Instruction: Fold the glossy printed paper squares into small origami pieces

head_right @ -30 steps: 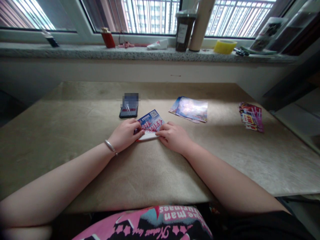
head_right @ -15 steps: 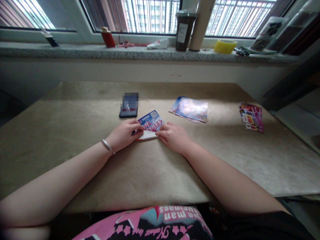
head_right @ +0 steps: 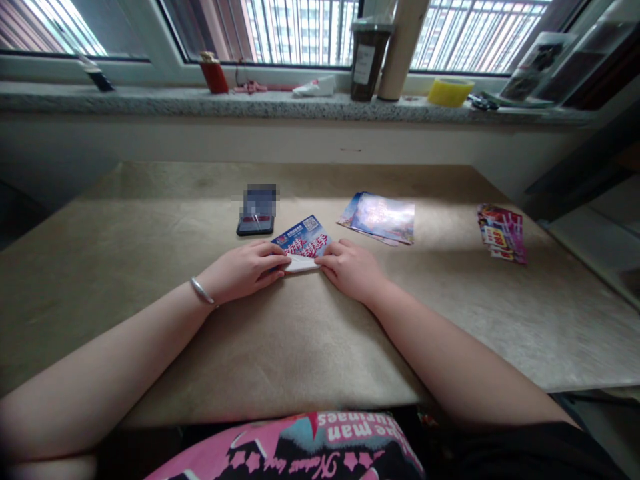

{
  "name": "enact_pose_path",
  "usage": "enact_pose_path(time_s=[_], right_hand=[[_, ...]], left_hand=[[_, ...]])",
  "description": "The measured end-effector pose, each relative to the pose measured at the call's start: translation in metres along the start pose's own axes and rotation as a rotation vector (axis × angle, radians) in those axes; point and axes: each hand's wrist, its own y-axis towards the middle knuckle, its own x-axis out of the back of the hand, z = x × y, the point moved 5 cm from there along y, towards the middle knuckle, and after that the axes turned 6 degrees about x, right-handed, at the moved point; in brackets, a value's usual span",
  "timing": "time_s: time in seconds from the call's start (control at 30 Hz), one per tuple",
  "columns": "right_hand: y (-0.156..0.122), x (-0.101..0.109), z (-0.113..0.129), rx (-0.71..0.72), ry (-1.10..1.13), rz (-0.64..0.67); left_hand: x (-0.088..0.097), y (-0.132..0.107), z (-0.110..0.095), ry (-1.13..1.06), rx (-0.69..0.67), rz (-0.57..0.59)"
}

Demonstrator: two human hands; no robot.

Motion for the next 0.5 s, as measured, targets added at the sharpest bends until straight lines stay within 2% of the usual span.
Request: enact_pose_path(time_s=[0.5], right_hand=[[0.0005,-0.0012,-0.0008,-0.012,-0.003,-0.018]], left_hand=[[0.0013,-0.0003,-0.0033,0.048,0.037,-0.012]])
